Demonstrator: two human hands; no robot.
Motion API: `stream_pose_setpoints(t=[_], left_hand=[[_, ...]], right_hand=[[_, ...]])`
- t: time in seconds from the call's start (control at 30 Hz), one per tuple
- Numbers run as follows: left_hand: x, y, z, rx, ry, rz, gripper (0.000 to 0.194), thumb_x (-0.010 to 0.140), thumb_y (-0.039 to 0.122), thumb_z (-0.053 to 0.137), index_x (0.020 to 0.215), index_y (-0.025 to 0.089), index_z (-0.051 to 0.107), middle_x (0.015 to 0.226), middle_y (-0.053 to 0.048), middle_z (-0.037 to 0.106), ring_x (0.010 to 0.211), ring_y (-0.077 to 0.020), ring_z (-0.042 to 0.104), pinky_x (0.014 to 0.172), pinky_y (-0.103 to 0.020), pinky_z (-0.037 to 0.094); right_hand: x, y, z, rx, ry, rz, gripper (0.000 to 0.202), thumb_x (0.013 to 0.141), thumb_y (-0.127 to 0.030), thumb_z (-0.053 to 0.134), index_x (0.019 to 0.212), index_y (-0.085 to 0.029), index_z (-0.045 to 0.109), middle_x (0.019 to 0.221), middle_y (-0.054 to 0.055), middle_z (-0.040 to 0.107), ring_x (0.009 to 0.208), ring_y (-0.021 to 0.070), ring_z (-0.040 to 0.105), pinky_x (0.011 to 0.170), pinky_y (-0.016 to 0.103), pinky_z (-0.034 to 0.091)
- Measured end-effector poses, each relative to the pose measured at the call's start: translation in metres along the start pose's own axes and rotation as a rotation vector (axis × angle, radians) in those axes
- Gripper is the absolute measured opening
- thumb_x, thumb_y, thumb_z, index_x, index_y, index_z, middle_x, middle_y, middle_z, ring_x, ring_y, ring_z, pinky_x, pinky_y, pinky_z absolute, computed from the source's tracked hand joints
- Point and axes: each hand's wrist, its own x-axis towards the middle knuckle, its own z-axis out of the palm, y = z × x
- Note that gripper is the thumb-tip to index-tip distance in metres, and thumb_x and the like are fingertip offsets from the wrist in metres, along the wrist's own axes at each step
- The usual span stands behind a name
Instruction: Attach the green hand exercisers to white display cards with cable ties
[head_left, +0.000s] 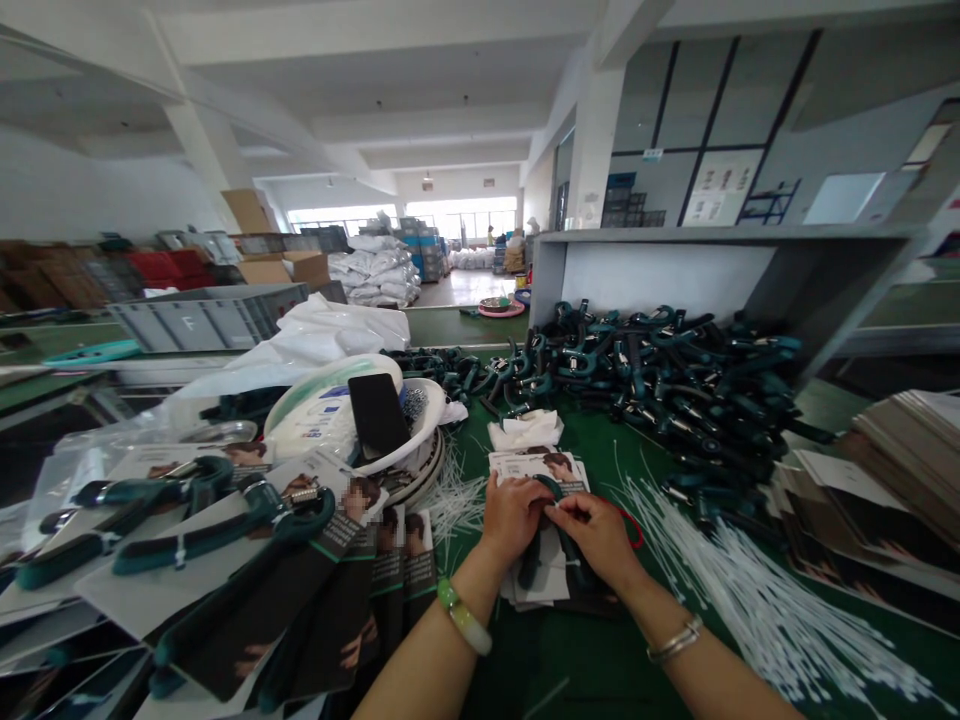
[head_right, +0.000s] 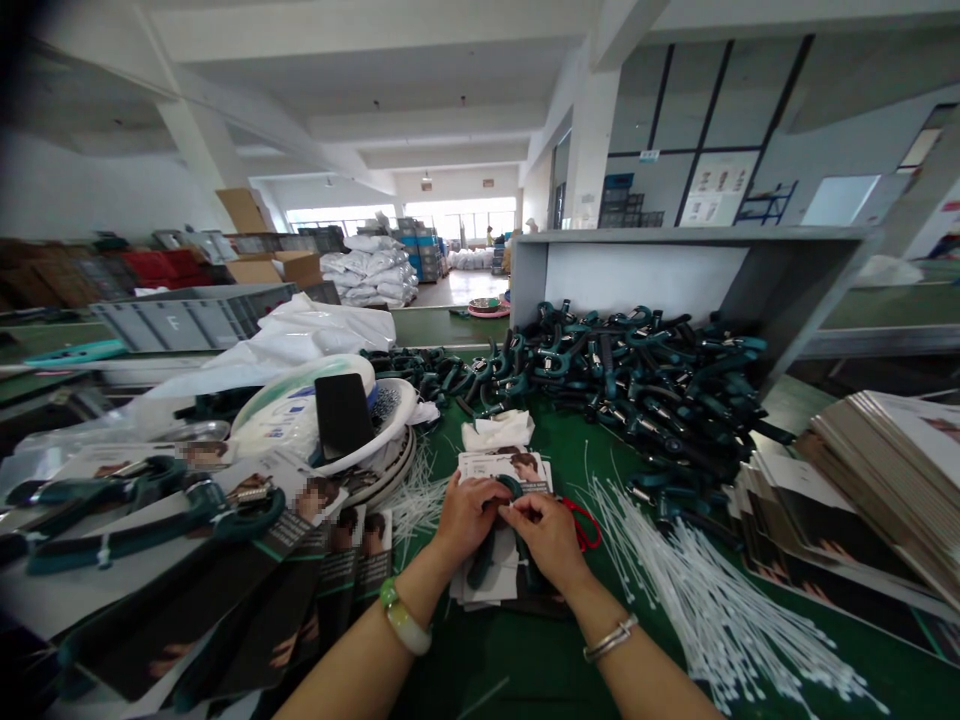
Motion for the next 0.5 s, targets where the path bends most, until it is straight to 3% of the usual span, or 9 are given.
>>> stream_pose_setpoints(t=[0.37, 0.5], left_hand=[[-0.001, -0.002, 0.000, -0.004, -0.034, -0.003, 0.028, 0.076, 0.012, 0.049, 0.086, 0.031, 0.068, 0.093, 0.003, 0.069, 0.096, -0.0183, 0.057, 0.105, -0.048, 0.017], [0.002, -0.007, -0.001, -0.084, -0.054, 0.041, 0.028, 0.075, 0.011, 0.049, 0.085, 0.028, 0.069, 0.091, 0.002, 0.070, 0.094, -0.0184, 0.059, 0.102, -0.045, 0.028]], right_hand=[[0.005, 0.002, 0.000, 0.038, -0.079, 0.057, 0.027, 0.071, -0.043, 0.062, 0.064, -0.017, 0.063, 0.060, 0.000, 0.061, 0.055, 0.0128, 0.051, 0.051, 0.023, 0.039], [0.013, 0.006, 0.001, 0.064, -0.127, 0.113, 0.025, 0.068, -0.040, 0.063, 0.060, -0.017, 0.059, 0.053, -0.002, 0.056, 0.049, 0.0114, 0.048, 0.047, 0.022, 0.035]])
